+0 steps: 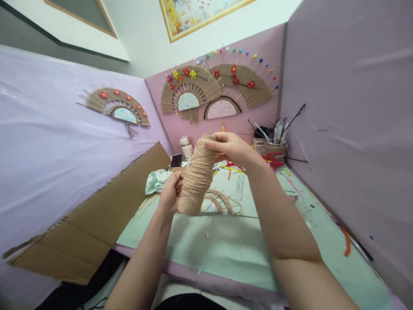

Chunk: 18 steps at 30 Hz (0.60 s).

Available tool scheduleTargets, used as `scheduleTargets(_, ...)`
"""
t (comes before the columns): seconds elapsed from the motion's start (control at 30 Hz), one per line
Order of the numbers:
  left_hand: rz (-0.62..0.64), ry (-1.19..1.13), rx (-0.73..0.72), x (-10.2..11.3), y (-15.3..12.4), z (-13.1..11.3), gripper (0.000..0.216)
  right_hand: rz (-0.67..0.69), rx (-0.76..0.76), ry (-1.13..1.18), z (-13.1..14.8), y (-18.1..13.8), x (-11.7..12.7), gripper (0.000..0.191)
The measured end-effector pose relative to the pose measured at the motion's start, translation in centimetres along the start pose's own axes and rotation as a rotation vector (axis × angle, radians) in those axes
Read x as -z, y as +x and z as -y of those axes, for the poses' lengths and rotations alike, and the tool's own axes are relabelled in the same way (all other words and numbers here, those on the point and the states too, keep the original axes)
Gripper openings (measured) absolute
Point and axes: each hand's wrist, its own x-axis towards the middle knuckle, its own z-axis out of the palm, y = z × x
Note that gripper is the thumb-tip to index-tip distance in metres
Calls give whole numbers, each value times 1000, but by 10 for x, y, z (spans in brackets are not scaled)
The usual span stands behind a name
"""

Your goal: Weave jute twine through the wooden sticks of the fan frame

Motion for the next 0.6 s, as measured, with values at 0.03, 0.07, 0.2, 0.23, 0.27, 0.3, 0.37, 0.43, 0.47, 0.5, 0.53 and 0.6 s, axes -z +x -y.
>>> scheduleTargets(0.03,14,-11,-19,6,0,-4,17,-53,38,-99,-1,0,3,29)
scheduleTargets(0.07,27,-18,-54,10,-1,-7,18,-136,99,-191,-1,0,5,28)
scheduleTargets(0.2,66,-19,-132,24,-5,-6,21,-538,381,-308,-5,8,1,27)
scheduleTargets(0.23,77,-24,-100,27,-5,-2,22,-591,411,-266,-6,11,0,26)
scheduleTargets(0.27,83,-41,-65,31,-3,4,22,-609,414,-205,-6,13,1,27)
scheduleTargets(0.3,81,-65,-19,37,1,9,22,-595,393,-135,-7,14,3,28)
scheduleTargets(0.37,29,-146,80,50,10,19,21,-493,297,-6,-7,15,12,32)
scheduleTargets(0.43,-70,-246,193,65,20,24,23,-344,175,67,-7,12,23,37)
scheduleTargets(0.47,-124,-287,211,74,24,24,23,-272,120,77,-7,10,29,38)
scheduleTargets(0.5,-168,-315,214,82,28,21,23,-211,73,69,-7,7,33,37)
scheduleTargets(0.53,-198,-338,177,90,31,18,22,-168,40,41,-6,5,36,35)
scheduleTargets(0.6,-279,-332,32,103,34,8,22,-183,48,-66,-3,1,37,30)
